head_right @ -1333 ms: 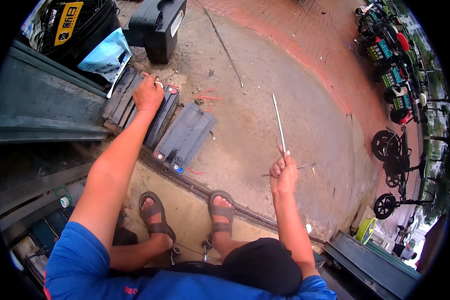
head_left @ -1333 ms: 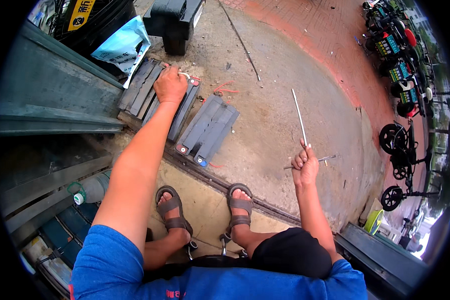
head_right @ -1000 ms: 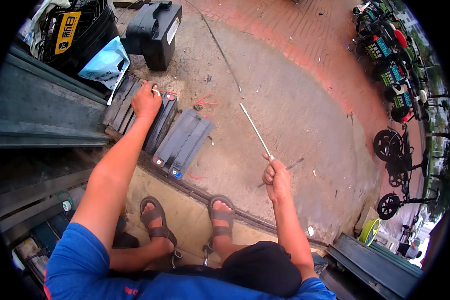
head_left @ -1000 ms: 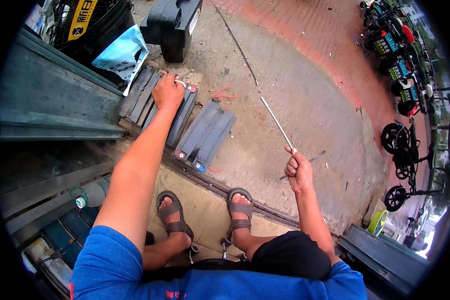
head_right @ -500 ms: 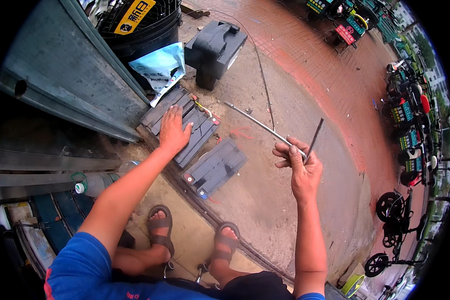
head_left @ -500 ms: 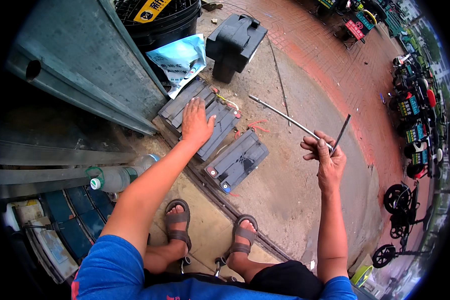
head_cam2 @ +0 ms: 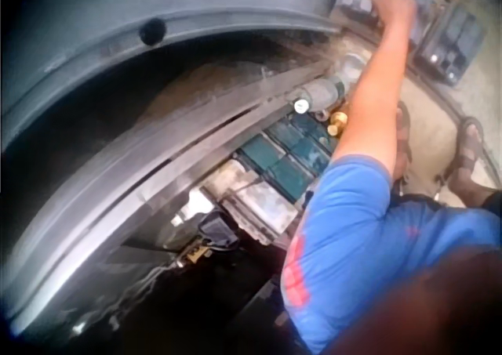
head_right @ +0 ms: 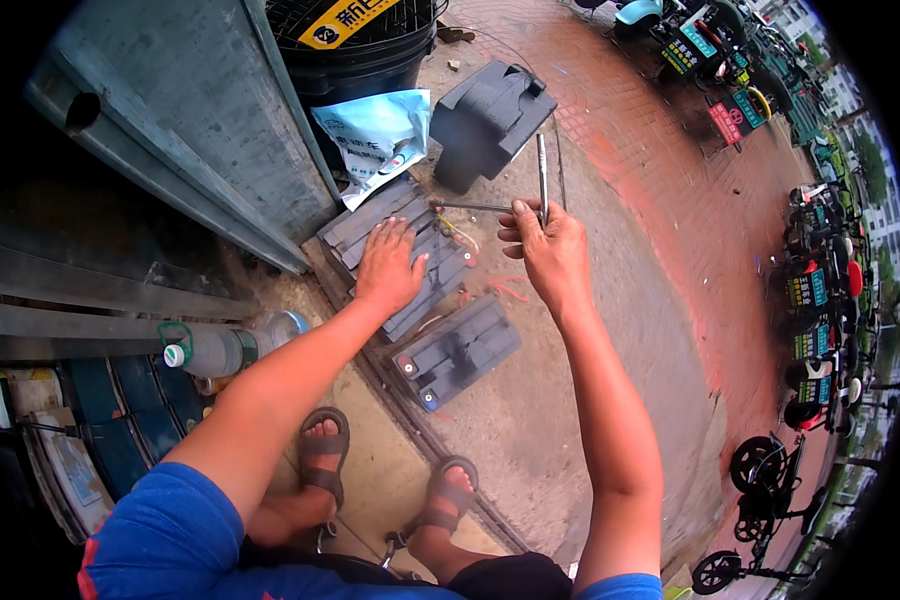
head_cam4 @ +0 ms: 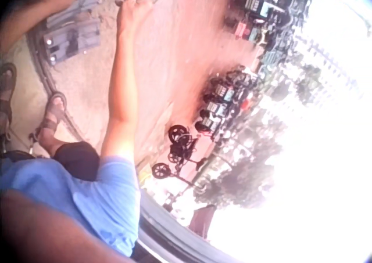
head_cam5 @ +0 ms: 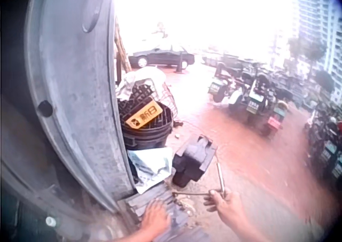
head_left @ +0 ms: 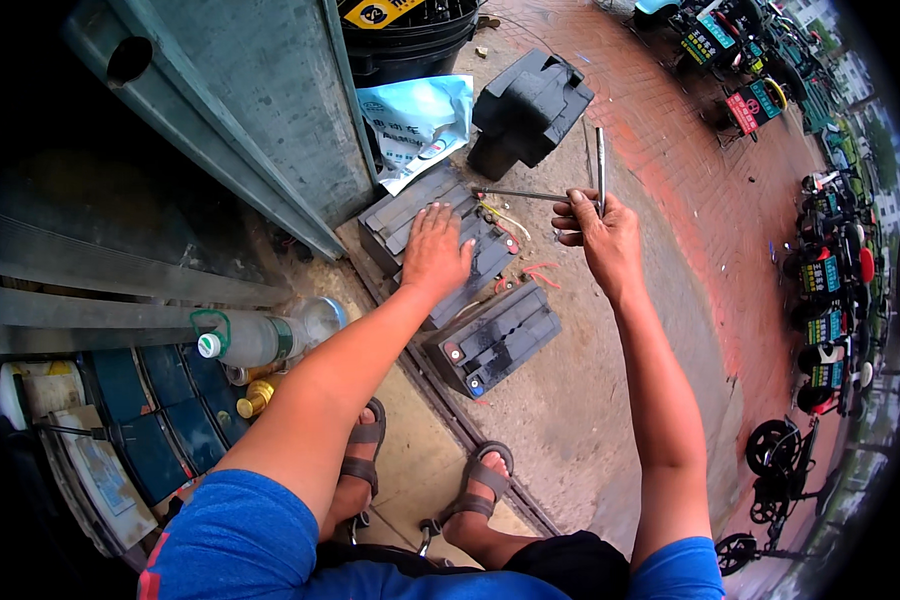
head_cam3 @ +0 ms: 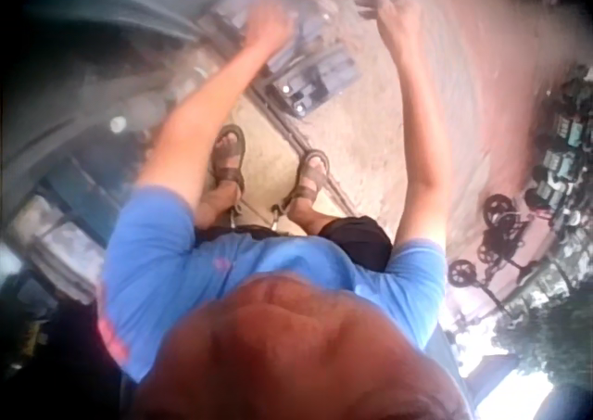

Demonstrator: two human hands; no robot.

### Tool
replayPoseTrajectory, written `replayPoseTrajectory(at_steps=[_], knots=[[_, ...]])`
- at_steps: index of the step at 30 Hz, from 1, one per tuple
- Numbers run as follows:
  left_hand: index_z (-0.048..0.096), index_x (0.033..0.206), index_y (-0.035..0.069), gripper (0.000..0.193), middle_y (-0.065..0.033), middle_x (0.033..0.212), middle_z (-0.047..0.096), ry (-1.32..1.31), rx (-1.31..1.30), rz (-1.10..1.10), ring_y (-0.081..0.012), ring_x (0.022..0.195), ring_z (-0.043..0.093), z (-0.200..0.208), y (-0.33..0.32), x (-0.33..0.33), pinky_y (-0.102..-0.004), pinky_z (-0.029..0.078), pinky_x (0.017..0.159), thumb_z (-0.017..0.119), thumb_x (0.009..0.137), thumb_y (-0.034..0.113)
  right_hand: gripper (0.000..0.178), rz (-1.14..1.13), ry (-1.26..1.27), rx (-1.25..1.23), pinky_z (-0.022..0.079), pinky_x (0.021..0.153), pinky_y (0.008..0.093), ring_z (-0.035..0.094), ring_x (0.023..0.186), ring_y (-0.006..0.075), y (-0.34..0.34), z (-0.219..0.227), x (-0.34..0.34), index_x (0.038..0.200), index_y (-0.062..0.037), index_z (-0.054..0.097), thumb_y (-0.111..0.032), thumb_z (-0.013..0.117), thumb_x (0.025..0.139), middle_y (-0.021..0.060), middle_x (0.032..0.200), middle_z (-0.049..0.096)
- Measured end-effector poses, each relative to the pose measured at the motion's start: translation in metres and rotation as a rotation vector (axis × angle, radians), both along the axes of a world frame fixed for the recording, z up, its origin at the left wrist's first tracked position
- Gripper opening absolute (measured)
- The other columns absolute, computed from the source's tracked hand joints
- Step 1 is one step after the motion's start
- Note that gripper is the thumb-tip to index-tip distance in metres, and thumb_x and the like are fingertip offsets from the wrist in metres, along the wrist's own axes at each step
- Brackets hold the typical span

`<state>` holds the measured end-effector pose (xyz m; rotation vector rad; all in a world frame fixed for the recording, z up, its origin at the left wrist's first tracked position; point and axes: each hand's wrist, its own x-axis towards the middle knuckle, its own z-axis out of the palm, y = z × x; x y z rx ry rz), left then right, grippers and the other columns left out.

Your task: The person uses a T-shaped wrench to tighten the terminals on a series of lead-acid batteries arranged on the floor. They work methodically on each battery, securing the connections and ensuring the terminals are tight.

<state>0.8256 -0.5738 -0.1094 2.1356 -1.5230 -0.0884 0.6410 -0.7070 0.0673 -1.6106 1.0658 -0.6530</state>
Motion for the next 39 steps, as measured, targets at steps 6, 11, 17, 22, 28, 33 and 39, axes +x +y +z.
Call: replayPoseTrajectory(at_steps=[6,11,17,22,28,33,39], knots=[[0.058,0.134,-0.005,0.053,-0.0243,0.151,0.051,-0.043,0.028,0.024,-0.0374,0.147,0.040,0.003,0.002,-0.002,-0.0488,0.022,0.126,0.062,0.096,0.033,0.029,-0.050,0.019,-0.022,0.063,0.067,0.0323,0.075,0.080,0.0205,-0.001,0.004,0.021,0.114,0.0090,0.062,-0.018,0.058,0.106,0.0170,0.096,0.075],[0.058,0.134,-0.005,0.054,-0.0247,0.152,0.050,-0.057,0.055,0.015,-0.0377,0.147,0.039,0.010,-0.001,-0.006,-0.0493,0.021,0.127,0.063,0.095,0.033,0.027,-0.130,0.111,-0.028,0.061,0.064,0.0335,0.074,0.070,0.0199,-0.036,0.015,0.041,0.105,0.0078,0.062,-0.018,0.055,0.105,0.0170,0.089,0.075],[0.057,0.137,-0.005,0.058,-0.0234,0.153,0.049,-0.079,0.082,0.021,-0.0357,0.149,0.037,0.007,-0.001,-0.005,-0.0488,0.020,0.127,0.060,0.097,0.037,0.023,0.167,0.450,-0.814,0.054,0.072,0.0520,0.070,0.078,0.0443,0.006,0.027,0.078,0.103,0.0025,0.063,-0.020,0.060,0.102,0.0263,0.082,0.070],[0.058,0.136,-0.005,0.057,-0.0231,0.153,0.048,-0.084,0.112,0.019,-0.0355,0.148,0.038,0.007,0.002,-0.004,-0.0487,0.020,0.127,0.060,0.097,0.037,0.022,0.032,0.611,-0.601,0.053,0.075,0.0556,0.069,0.083,0.0484,0.087,0.010,0.089,0.103,0.0023,0.061,-0.019,0.056,0.104,0.0291,0.082,0.070],[0.059,0.131,-0.006,0.053,-0.0241,0.152,0.049,-0.044,0.080,0.010,-0.0367,0.149,0.037,0.013,0.000,-0.004,-0.0490,0.021,0.127,0.063,0.096,0.033,0.034,-0.081,0.901,-0.724,0.057,0.085,0.0518,0.074,0.093,0.0445,-0.022,0.047,0.095,0.110,0.0049,0.062,-0.026,0.062,0.096,0.0263,0.096,0.075],[0.057,0.136,-0.006,0.057,-0.0255,0.155,0.045,-0.027,0.048,0.021,-0.0374,0.151,0.033,0.009,-0.002,-0.006,-0.0531,0.017,0.127,0.062,0.096,0.035,0.039,0.016,1.059,-0.703,0.058,0.090,0.0451,0.070,0.115,0.0359,-0.063,0.063,0.130,0.124,0.0048,0.061,-0.021,0.055,0.095,0.0238,0.122,0.072],[0.045,0.148,-0.008,0.070,-0.0265,0.162,0.035,-0.079,0.147,0.322,-0.0386,0.156,0.023,0.012,0.001,0.000,-0.0567,0.008,0.128,0.058,0.098,0.039,0.033,0.083,0.962,-0.905,0.059,0.088,0.0429,0.072,0.111,0.0332,-0.049,0.062,0.143,0.115,0.0038,0.068,-0.018,0.052,0.096,0.0208,0.117,0.073]])
